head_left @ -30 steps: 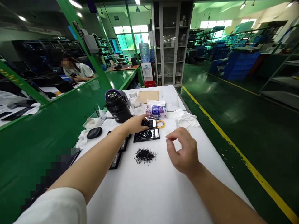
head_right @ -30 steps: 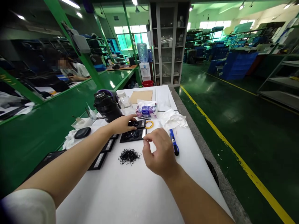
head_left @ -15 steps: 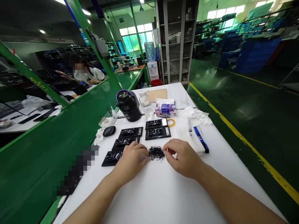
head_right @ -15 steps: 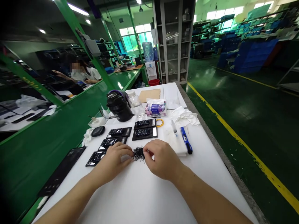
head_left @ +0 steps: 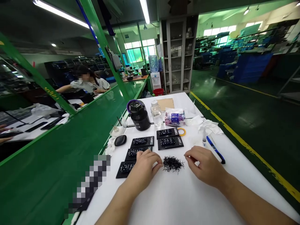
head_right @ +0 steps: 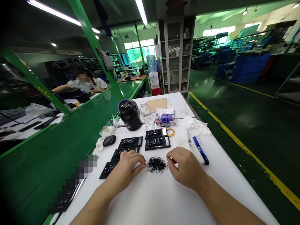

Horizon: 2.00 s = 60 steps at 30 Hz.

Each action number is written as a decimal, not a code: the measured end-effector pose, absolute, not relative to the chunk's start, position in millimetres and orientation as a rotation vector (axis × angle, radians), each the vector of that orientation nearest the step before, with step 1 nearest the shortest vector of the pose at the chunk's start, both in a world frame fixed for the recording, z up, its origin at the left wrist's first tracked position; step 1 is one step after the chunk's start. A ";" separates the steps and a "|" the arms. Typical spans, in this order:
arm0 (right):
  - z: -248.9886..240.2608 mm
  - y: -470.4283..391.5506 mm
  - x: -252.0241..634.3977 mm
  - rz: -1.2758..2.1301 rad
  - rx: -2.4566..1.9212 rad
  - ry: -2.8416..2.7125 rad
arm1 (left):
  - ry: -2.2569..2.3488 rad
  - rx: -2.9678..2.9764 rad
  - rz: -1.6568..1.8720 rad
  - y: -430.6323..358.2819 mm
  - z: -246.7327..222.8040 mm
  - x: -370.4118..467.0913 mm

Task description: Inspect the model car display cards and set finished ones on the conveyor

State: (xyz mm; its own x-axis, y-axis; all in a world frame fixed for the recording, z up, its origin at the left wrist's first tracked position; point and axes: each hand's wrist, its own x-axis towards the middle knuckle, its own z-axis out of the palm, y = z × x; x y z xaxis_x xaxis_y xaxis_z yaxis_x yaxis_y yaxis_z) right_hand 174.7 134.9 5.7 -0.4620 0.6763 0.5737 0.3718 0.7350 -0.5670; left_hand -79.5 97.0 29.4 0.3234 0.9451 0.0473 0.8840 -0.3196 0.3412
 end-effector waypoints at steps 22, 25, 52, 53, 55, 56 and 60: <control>12.8 113.9 87.6 1.774 -0.880 -1.384 | 1.290 1.071 1.324 91.2 26.3 -85.8; 13.0 111.4 85.0 1.810 -0.841 -1.369 | 1.268 0.991 1.332 90.2 25.8 -82.8; 16.1 116.6 87.1 1.605 -0.915 -1.365 | 1.439 1.825 1.281 83.1 22.8 -79.5; 16.4 116.0 87.4 1.539 -0.923 -1.430 | 1.450 1.905 1.262 83.4 23.5 -80.6; 16.5 115.1 87.7 1.437 -0.926 -1.527 | 1.465 2.035 1.215 84.6 25.9 -82.3; 16.3 114.8 87.8 1.404 -0.920 -1.556 | 1.471 2.077 1.185 85.3 27.4 -83.0; 15.6 115.9 88.5 1.325 -0.897 -1.617 | 1.471 2.102 1.017 87.5 31.5 -84.6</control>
